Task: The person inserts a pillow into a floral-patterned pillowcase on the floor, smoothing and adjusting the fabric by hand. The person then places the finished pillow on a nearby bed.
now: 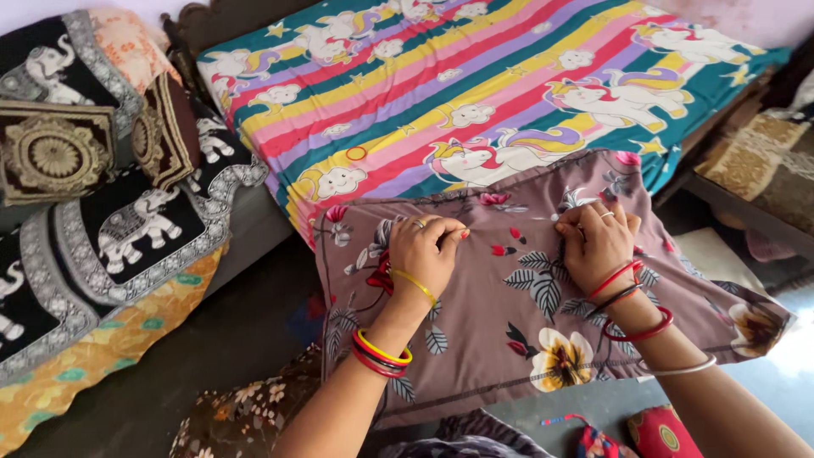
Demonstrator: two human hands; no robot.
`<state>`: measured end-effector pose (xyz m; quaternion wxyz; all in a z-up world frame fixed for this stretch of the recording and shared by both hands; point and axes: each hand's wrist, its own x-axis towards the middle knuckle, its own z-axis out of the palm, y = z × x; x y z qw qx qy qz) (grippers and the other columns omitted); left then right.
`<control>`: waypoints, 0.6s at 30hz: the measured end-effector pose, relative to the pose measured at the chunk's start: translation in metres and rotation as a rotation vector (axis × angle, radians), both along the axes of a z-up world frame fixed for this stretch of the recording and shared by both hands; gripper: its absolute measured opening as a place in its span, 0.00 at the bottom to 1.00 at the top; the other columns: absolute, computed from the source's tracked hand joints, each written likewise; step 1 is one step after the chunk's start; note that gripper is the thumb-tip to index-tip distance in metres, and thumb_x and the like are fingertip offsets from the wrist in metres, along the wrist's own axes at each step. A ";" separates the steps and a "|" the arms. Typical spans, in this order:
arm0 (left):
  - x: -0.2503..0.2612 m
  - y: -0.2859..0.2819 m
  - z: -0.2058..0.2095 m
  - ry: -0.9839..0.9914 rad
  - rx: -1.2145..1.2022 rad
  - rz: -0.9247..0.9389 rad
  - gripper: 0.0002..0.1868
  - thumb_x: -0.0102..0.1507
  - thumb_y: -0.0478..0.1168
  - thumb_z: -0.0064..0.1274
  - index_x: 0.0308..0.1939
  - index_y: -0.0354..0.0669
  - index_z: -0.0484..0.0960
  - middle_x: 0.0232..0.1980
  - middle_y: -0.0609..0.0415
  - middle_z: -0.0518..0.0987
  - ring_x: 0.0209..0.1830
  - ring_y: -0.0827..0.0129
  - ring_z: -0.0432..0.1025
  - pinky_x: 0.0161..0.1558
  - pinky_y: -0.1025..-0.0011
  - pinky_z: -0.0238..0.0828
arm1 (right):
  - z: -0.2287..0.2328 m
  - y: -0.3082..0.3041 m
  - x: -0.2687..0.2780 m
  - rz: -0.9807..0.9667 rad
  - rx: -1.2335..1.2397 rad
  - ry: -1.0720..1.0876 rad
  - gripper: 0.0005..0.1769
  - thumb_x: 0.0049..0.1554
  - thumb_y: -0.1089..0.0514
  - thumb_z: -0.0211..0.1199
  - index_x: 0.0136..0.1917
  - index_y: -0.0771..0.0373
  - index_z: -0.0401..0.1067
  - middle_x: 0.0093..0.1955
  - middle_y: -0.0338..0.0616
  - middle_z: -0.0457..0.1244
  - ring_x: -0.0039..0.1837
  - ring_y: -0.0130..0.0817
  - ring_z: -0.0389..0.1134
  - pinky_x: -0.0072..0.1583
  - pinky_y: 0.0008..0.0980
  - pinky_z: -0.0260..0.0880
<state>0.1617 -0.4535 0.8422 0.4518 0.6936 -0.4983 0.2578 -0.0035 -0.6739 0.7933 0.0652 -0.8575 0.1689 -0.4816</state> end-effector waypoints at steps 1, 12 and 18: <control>0.003 -0.004 0.001 -0.001 -0.010 0.003 0.02 0.62 0.41 0.61 0.34 0.52 0.83 0.37 0.61 0.83 0.43 0.62 0.76 0.50 0.60 0.64 | 0.000 -0.006 0.005 0.012 0.000 0.005 0.03 0.60 0.56 0.63 0.44 0.55 0.73 0.46 0.39 0.66 0.53 0.44 0.64 0.58 0.44 0.54; 0.077 -0.017 0.007 0.024 0.010 0.081 0.02 0.62 0.41 0.60 0.34 0.52 0.84 0.37 0.62 0.83 0.42 0.63 0.76 0.49 0.60 0.64 | 0.001 -0.030 0.092 0.072 -0.003 0.013 0.03 0.60 0.56 0.64 0.44 0.55 0.73 0.46 0.39 0.67 0.54 0.44 0.64 0.59 0.45 0.55; 0.153 -0.004 0.015 0.043 0.022 0.046 0.04 0.61 0.42 0.61 0.33 0.50 0.83 0.36 0.60 0.83 0.41 0.61 0.77 0.47 0.59 0.64 | 0.004 -0.015 0.159 0.027 -0.004 0.076 0.02 0.59 0.57 0.64 0.43 0.53 0.73 0.45 0.37 0.66 0.52 0.43 0.64 0.59 0.45 0.55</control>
